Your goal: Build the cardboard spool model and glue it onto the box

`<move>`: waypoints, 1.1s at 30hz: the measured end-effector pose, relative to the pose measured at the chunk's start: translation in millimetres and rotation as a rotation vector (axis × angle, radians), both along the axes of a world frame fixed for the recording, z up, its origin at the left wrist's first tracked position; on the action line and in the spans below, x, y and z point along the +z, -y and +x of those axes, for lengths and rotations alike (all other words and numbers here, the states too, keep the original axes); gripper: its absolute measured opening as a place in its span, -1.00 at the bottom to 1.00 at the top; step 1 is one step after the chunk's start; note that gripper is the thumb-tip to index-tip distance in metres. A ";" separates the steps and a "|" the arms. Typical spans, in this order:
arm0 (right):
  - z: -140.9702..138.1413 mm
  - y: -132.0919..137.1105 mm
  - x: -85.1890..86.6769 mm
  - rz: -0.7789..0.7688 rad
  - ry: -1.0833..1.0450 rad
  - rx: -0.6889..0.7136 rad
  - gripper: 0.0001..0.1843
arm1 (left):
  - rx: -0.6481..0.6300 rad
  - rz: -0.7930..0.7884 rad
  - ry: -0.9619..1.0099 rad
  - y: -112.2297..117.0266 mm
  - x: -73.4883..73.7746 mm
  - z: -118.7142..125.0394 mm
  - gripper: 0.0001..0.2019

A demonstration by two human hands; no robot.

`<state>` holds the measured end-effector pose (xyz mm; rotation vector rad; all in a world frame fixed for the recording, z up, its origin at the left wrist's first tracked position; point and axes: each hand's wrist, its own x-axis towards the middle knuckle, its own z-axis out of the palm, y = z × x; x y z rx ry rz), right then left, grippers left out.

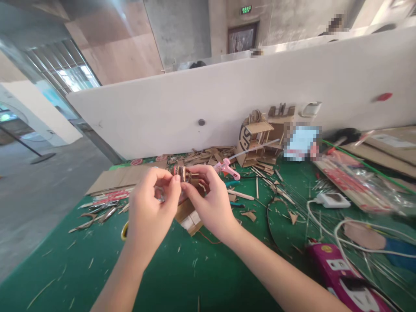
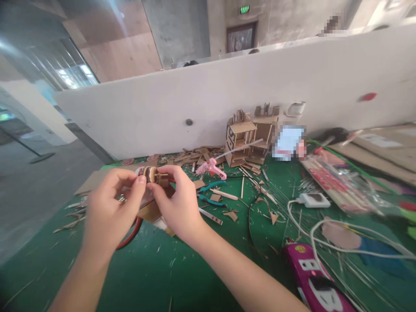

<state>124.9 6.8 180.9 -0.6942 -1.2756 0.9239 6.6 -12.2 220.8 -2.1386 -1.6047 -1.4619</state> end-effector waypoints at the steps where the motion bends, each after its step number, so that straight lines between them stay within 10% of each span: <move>1: 0.4 1.6 -0.4 -0.003 -0.014 -0.019 -0.77 | -0.001 0.059 0.028 -3.0 -4.2 4.4 -0.93; 18: 7.9 9.9 11.4 0.027 0.000 -0.211 -0.80 | -0.172 0.261 0.303 -16.4 -18.1 34.3 -0.89; 33: 2.3 -2.8 4.1 0.072 0.185 -0.205 -0.77 | -0.299 -0.106 0.474 -6.4 -12.3 -2.1 -0.77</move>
